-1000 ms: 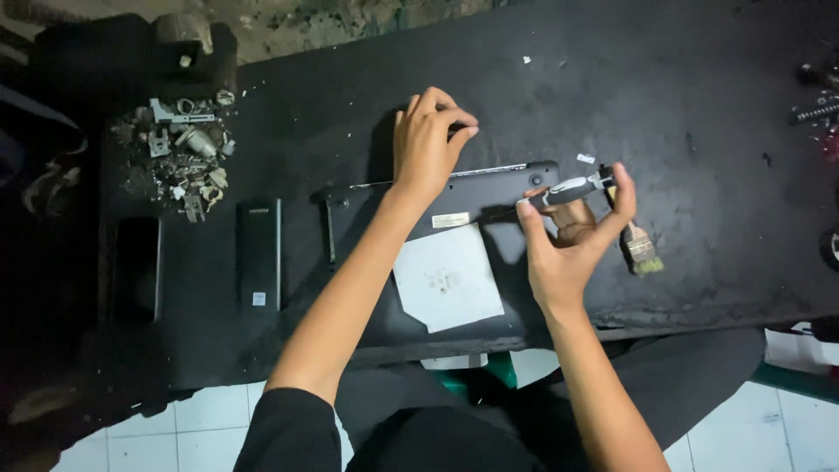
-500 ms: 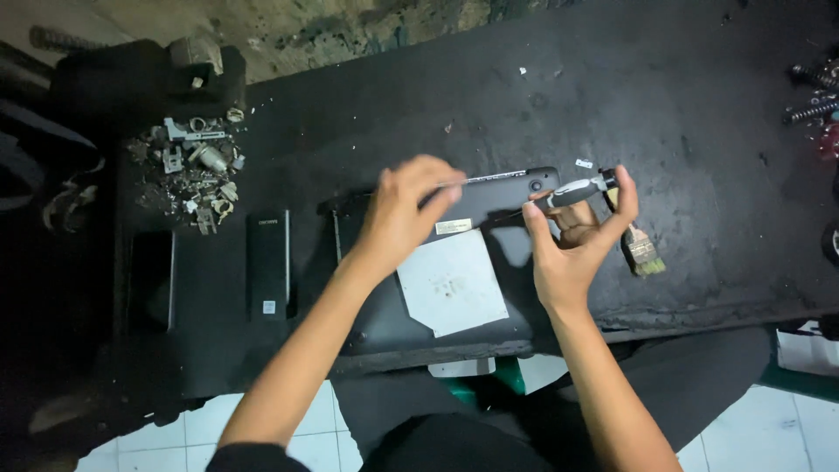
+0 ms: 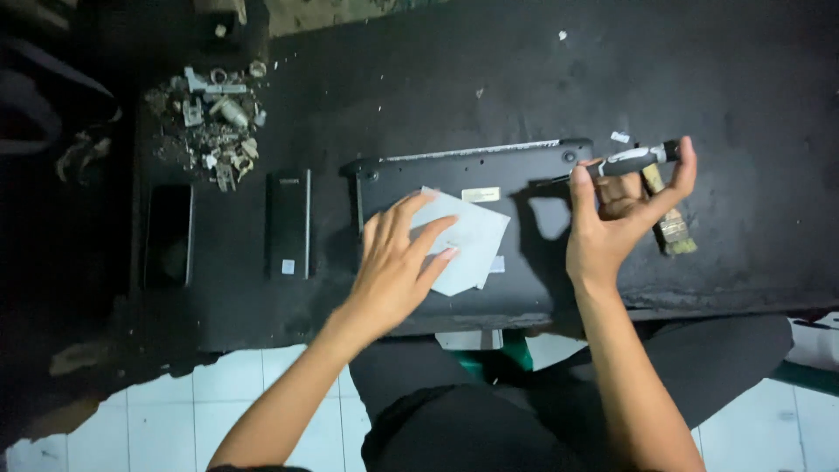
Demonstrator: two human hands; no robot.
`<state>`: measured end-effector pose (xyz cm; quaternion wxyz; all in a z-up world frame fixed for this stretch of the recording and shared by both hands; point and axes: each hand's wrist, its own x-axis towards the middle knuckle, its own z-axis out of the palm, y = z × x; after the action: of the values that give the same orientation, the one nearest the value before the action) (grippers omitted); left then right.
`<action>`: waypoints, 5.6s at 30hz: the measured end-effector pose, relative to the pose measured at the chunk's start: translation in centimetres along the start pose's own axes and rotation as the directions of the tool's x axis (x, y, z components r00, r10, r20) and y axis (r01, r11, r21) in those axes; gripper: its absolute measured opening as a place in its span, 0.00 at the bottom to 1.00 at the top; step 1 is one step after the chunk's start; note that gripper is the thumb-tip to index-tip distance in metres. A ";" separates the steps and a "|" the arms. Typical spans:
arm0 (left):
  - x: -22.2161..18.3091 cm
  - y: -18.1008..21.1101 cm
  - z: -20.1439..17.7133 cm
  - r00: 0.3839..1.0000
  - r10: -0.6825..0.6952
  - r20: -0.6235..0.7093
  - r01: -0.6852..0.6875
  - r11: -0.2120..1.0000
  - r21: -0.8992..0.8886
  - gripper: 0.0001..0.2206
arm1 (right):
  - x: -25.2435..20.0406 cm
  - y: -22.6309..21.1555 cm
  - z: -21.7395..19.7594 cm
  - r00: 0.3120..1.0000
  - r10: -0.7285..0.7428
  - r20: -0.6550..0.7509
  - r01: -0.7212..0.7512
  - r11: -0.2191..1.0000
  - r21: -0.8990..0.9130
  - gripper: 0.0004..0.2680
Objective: Disassembling a laptop to remove and take apart the internal CD/DVD drive using a screwdriver.
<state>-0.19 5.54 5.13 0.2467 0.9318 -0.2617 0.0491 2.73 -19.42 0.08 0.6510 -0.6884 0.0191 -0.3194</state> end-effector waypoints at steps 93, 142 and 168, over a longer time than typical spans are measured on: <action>1.2 0.6 7.3 0.985 0.012 -0.169 -0.033 0.992 -0.121 0.21 | -3.5 -2.2 -2.2 0.805 -0.229 0.546 0.361 0.921 -0.145 0.30; 1.0 0.2 6.6 0.990 0.000 -0.140 -0.032 0.973 -0.230 0.19 | -3.8 -2.1 -2.9 0.903 -0.304 0.303 0.355 0.926 -0.128 0.34; 3.2 6.8 2.8 0.863 -0.312 0.398 0.444 0.093 -0.891 0.10 | -4.6 -7.7 -1.5 0.999 0.038 0.012 -0.037 0.999 -0.030 0.27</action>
<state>-1.00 -2.31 6.38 0.7609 0.6030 0.0021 -0.2397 -4.65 -17.52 5.09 0.6467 -0.6994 0.0326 -0.3025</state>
